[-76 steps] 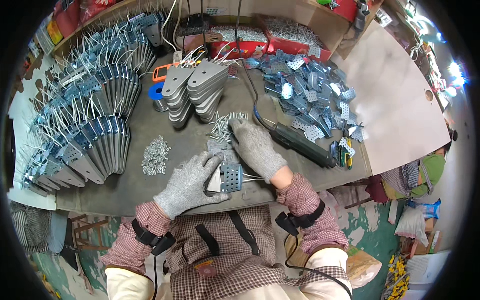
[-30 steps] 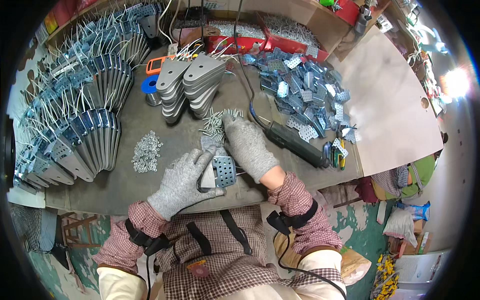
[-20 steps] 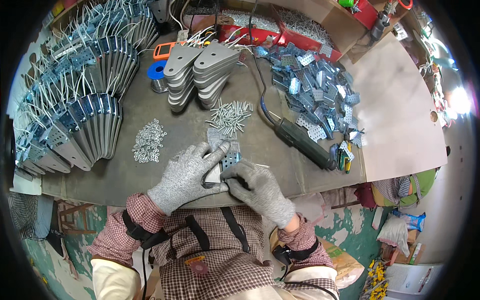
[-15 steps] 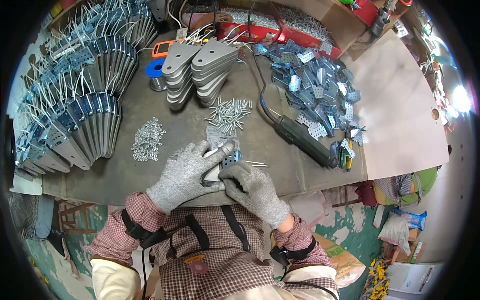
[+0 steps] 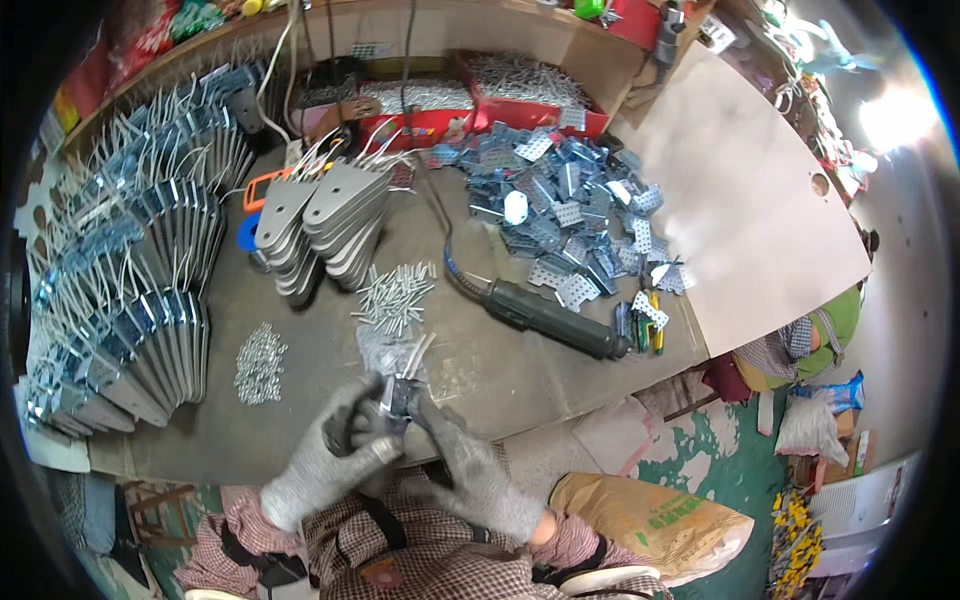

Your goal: Assembly of metal brackets using an electric screwdriver to secure components.

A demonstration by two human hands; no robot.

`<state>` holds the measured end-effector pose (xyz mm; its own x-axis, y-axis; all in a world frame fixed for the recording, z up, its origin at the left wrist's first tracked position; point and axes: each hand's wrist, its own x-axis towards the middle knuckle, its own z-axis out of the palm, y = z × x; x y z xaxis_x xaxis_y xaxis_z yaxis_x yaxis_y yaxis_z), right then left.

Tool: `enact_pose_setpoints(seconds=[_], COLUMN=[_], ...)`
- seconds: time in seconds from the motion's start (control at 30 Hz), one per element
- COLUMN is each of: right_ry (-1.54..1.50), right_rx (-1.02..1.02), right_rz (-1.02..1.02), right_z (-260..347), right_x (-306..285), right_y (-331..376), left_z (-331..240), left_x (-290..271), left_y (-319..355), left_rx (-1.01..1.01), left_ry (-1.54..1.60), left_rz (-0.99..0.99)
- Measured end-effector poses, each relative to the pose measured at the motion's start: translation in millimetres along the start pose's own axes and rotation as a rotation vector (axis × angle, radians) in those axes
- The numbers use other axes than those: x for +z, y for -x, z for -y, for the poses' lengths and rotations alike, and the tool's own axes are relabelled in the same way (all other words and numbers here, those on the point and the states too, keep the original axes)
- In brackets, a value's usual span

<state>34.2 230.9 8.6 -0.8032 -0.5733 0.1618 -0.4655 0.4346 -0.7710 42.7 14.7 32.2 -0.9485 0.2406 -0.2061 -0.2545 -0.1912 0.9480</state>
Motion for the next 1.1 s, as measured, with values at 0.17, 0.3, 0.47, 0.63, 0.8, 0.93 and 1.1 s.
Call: enact_pose_setpoints(seconds=[0.17, 0.3, 0.47, 0.63, 0.8, 0.93, 1.1], right_ry=[0.213, 0.490, 0.165, 0.382, 0.443, 0.381, 0.100], right_rx=[0.035, 0.088, 0.194, 0.193, 0.041, 0.117, 0.059], right_rz=[-0.394, -0.358, -0.486, -0.410, -0.458, -0.411, -0.419], right_z=[-49.4, -52.2, -48.7, -57.1, -52.1, -46.4, -48.9], right_x=[-0.4, -0.6, 1.4, 2.5, 2.4, -3.7, 8.3], right_y=[11.3, 3.1, -6.5, 11.3, 0.4, 1.9, -8.5], left_z=[-25.7, -37.0, -18.3, -68.7, -78.7, -71.6, -5.2], left_x=[49.6, 68.6, 73.9, 47.1, -2.5, -18.9, -39.2], left_y=[-95.3, -275.5, -341.8, -216.5, -126.4, -51.1, -24.1], left_rx=[0.396, 0.644, 0.693, 0.504, 0.464, 0.536, 0.333], left_ry=[-0.596, -1.356, -1.251, -0.670, -0.412, -1.096, -0.902], left_rz=[0.189, -0.385, -0.466, -0.135, -0.132, 0.092, 0.050])
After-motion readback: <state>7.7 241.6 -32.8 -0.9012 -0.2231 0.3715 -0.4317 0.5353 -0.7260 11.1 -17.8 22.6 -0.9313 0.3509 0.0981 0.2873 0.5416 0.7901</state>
